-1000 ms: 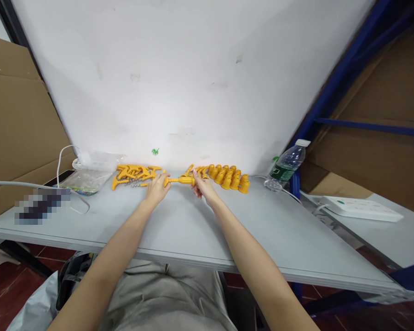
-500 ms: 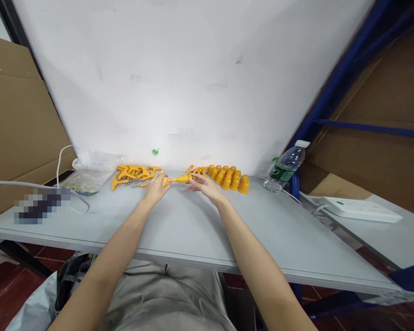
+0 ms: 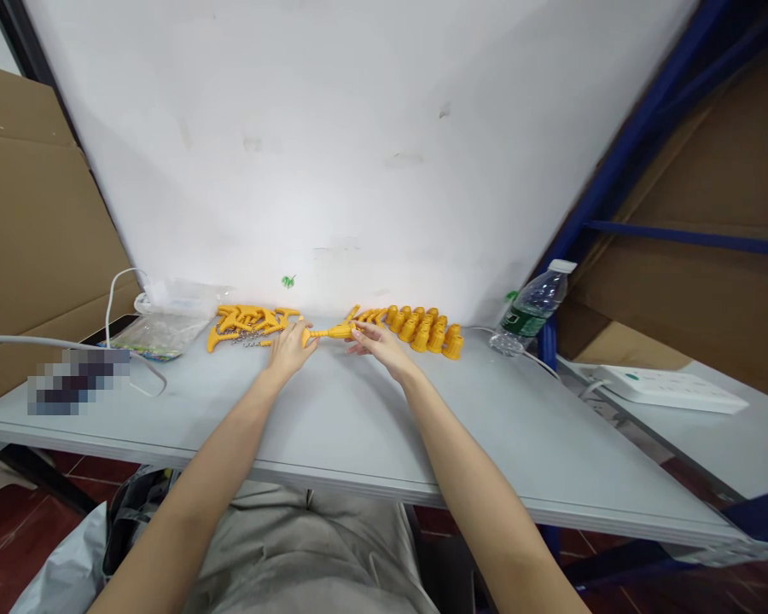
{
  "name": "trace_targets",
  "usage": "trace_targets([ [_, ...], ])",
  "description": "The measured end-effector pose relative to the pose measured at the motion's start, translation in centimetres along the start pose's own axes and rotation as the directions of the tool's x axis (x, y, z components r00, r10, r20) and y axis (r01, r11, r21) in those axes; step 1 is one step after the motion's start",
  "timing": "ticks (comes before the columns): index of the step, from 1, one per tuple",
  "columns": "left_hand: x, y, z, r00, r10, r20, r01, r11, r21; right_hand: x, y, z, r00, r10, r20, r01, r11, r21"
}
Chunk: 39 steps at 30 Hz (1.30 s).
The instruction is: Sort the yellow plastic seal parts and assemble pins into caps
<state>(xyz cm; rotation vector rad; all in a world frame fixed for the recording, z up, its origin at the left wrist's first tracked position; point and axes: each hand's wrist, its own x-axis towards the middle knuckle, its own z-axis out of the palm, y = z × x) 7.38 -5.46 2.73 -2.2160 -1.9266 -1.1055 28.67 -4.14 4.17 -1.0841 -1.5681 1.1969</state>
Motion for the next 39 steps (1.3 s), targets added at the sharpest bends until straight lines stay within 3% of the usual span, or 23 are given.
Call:
trace_targets([
  [20,0.0,-0.1,0.2,1.0,-0.002,-0.004,0.002,1.0,-0.001,0.3,0.3,0.7,0.999,0.0,-0.042,0.003,0.997,0.072],
  [26,-0.1,-0.1,0.3,1.0,0.02,0.008,-0.019,1.0,-0.018,0.6,0.7,1.2,0.999,0.033,-0.009,-0.029,0.954,0.298],
  [29,-0.1,-0.2,0.5,0.997,0.066,-0.04,-0.068,0.997,-0.031,1.7,1.5,1.3,0.993,-0.024,-0.117,0.064,0.935,0.348],
  [32,-0.1,-0.6,0.9,0.996,0.053,-0.071,-0.056,0.998,-0.038,3.5,2.6,1.5,0.947,-0.162,-0.276,0.228,0.946,0.228],
  [34,0.0,-0.9,1.3,0.996,0.053,-0.067,-0.056,0.997,-0.052,4.9,3.4,1.8,0.902,-0.29,-0.321,0.315,0.949,0.026],
  [37,0.2,-1.3,1.7,0.995,0.079,-0.054,-0.083,0.994,-0.074,6.7,4.2,2.6,0.859,-0.456,-0.232,0.357,0.859,-0.367],
  [39,0.2,-1.5,1.9,0.994,0.093,-0.052,-0.098,0.991,-0.087,7.5,4.5,3.4,0.877,-0.471,-0.101,0.322,0.729,-0.604],
])
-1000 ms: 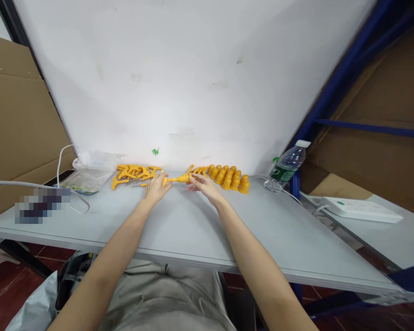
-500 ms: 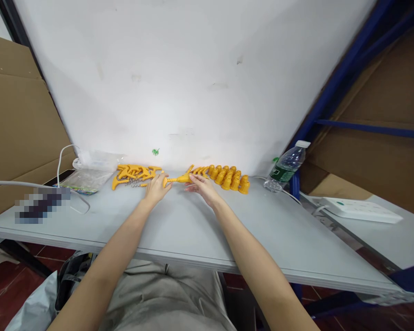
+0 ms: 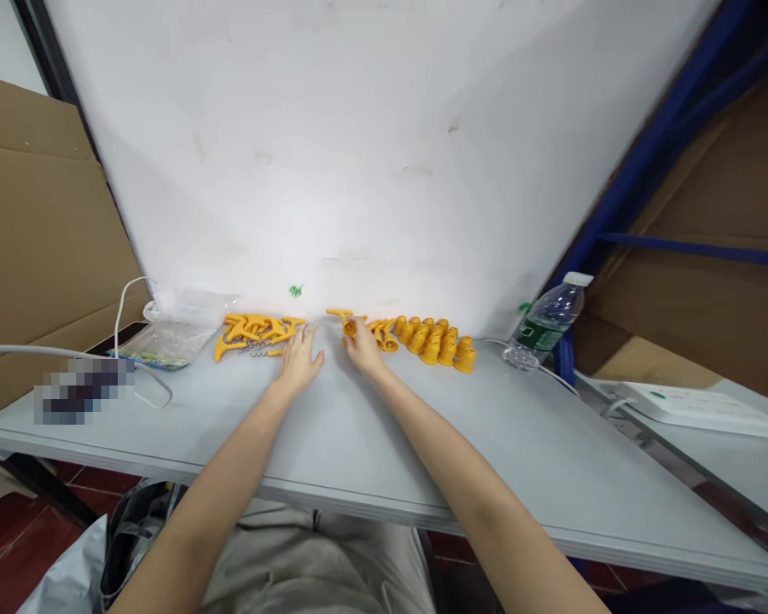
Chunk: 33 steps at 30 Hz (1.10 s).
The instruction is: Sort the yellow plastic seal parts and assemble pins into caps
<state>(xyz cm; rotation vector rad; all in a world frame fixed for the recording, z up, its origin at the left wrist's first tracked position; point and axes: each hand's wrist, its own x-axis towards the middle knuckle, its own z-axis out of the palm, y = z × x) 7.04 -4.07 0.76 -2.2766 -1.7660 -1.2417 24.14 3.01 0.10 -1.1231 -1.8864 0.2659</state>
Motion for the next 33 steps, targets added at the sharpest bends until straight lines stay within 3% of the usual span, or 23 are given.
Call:
trace_targets([
  [2,0.0,-0.2,0.1,1.0,0.005,0.004,-0.005,1.0,-0.007,0.2,-0.3,0.8,0.991,-0.015,0.13,0.049,0.964,-0.262],
  [5,0.1,-0.3,0.3,1.0,0.009,0.018,-0.009,1.0,-0.013,0.4,-1.2,1.5,0.958,0.007,0.287,0.158,0.821,-0.549],
  [8,0.1,-0.3,0.3,0.999,0.011,0.036,-0.01,1.0,-0.022,0.6,-2.3,1.8,0.916,0.04,0.4,0.255,0.712,-0.654],
  [12,0.1,-0.1,0.2,0.998,0.014,0.063,-0.013,1.0,-0.017,0.9,-3.2,1.7,0.89,0.094,0.445,0.278,0.663,-0.695],
  [17,0.0,0.1,-0.1,0.994,0.022,0.106,-0.022,1.0,-0.001,0.6,-2.9,1.3,0.888,0.233,0.395,0.149,0.669,-0.728],
  [21,0.0,0.1,-0.1,0.993,0.029,0.116,-0.03,1.0,0.004,0.3,-2.3,1.0,0.85,0.354,0.39,0.037,0.698,-0.716],
  [23,0.0,0.1,-0.1,0.993,0.033,0.116,-0.033,0.999,0.001,0.2,-2.2,0.7,0.845,0.363,0.392,0.005,0.728,-0.686],
  [25,0.0,0.1,-0.1,0.993,0.033,0.115,-0.033,0.999,-0.004,0.1,-2.0,0.1,0.87,0.325,0.37,-0.005,0.757,-0.654],
  [30,-0.1,0.1,0.0,0.991,0.033,0.128,-0.033,0.999,-0.008,-0.7,-1.0,-3.4,0.971,0.208,0.12,-0.079,0.749,-0.658],
  [33,-0.2,0.1,0.1,0.99,0.04,0.134,-0.04,0.999,-0.008,-1.9,0.3,-6.1,0.961,0.267,-0.077,-0.243,0.674,-0.697],
])
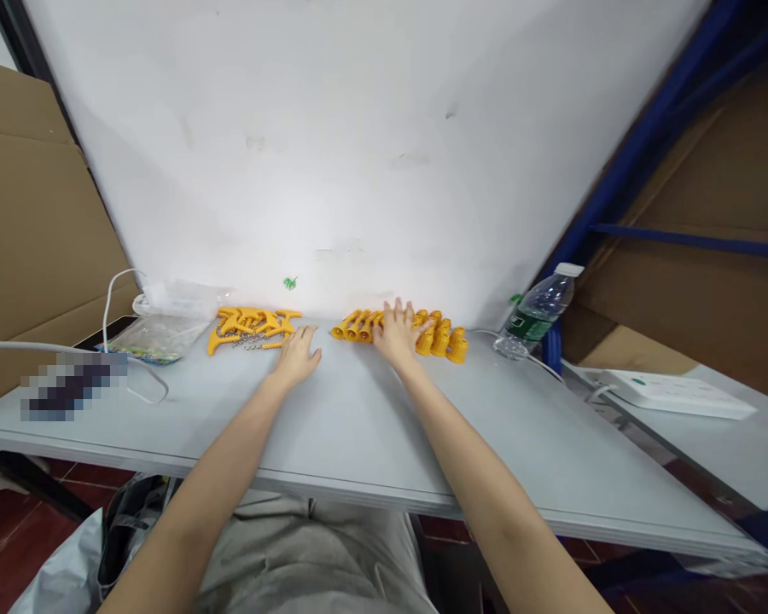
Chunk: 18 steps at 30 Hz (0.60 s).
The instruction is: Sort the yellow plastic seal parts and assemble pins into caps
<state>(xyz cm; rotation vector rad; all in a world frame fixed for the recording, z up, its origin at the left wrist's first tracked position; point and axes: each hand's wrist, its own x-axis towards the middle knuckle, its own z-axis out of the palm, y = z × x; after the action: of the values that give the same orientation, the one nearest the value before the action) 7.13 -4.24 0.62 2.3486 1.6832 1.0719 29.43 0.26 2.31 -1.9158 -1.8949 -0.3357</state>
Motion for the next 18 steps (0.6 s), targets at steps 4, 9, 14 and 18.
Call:
trace_targets([
  [4,-0.1,0.1,0.0,1.0,0.012,0.024,-0.012,1.0,-0.001,-0.8,3.3,-0.6,0.981,0.194,0.004,-0.193,0.977,-0.09],
  [9,-0.1,0.2,-0.2,0.999,0.008,0.051,-0.008,1.0,0.005,-0.6,4.3,-0.9,0.946,0.268,0.184,-0.238,0.956,-0.17],
  [14,-0.1,0.1,-0.1,0.999,0.019,0.046,-0.019,1.0,-0.006,-0.2,4.1,-0.8,0.969,0.176,0.173,-0.168,0.984,-0.058],
  [18,-0.1,0.1,0.0,0.999,0.02,0.038,-0.019,1.0,-0.024,-0.6,3.1,-1.4,0.972,0.095,0.213,-0.1,0.995,0.014],
])
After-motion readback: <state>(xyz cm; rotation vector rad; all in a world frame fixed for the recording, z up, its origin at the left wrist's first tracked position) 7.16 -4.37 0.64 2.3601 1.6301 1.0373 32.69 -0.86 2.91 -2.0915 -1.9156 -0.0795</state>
